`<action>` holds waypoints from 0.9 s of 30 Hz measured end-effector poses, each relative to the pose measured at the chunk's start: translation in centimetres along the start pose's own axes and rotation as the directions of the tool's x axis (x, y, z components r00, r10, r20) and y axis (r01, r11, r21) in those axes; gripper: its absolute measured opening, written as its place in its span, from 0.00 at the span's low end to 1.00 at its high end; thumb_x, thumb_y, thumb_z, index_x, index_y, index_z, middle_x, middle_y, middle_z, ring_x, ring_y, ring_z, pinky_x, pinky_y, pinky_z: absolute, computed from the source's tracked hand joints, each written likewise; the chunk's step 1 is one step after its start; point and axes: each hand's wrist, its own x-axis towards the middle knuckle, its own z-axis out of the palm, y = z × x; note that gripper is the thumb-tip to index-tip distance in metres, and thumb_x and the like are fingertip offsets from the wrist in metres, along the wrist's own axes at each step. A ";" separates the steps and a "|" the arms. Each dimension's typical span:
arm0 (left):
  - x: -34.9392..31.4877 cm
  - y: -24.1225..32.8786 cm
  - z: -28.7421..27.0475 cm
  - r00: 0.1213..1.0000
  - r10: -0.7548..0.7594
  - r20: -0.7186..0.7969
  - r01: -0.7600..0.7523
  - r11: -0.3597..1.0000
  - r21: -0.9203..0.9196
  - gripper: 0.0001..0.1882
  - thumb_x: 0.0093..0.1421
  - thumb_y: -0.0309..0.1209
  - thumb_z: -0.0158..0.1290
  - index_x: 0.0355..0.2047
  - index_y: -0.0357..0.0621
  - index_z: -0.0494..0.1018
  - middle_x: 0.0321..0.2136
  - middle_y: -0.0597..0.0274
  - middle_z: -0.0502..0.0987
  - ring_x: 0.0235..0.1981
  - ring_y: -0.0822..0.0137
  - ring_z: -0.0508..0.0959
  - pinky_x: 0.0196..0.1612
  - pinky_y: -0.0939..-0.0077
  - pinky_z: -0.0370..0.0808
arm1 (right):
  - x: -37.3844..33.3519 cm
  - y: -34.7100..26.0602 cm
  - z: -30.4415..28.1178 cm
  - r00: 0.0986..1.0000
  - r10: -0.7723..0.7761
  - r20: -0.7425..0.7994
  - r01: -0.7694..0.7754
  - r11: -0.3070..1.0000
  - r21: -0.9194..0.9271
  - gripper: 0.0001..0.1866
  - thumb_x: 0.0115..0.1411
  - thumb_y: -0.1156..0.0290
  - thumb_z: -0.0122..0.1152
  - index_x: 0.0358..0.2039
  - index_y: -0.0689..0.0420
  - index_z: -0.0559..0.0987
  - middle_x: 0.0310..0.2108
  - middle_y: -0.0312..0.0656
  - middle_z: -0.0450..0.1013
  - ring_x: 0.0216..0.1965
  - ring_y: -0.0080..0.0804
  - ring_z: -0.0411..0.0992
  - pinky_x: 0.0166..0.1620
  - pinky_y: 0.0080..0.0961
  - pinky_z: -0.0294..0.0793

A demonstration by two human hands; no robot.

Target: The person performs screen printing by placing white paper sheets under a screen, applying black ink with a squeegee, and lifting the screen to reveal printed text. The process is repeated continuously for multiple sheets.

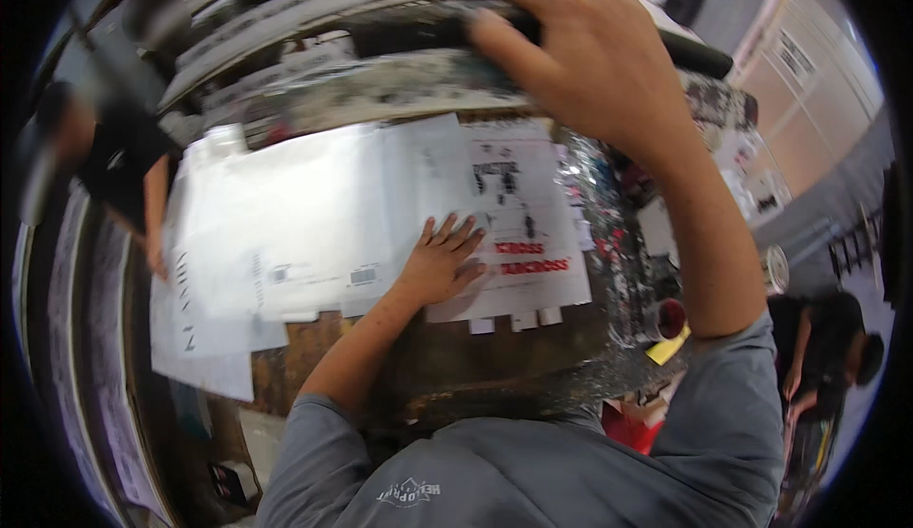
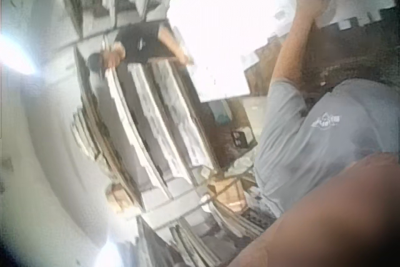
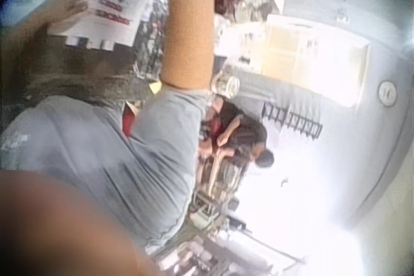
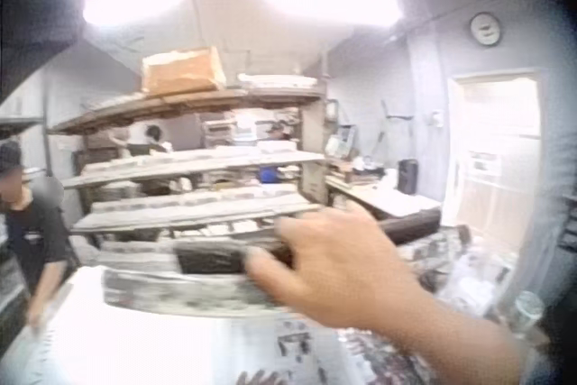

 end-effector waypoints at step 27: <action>-8.2 4.6 0.6 0.954 -0.286 -0.092 0.290 0.956 0.040 0.42 0.70 0.61 0.53 0.75 0.49 0.66 0.79 0.44 0.55 0.80 0.34 0.50 0.80 0.36 0.42 | 1.7 -2.3 -3.0 0.887 0.353 0.298 -0.360 0.932 -0.032 0.33 0.70 0.48 0.45 0.27 0.67 0.82 0.27 0.54 0.81 0.30 0.50 0.80 0.40 0.49 0.83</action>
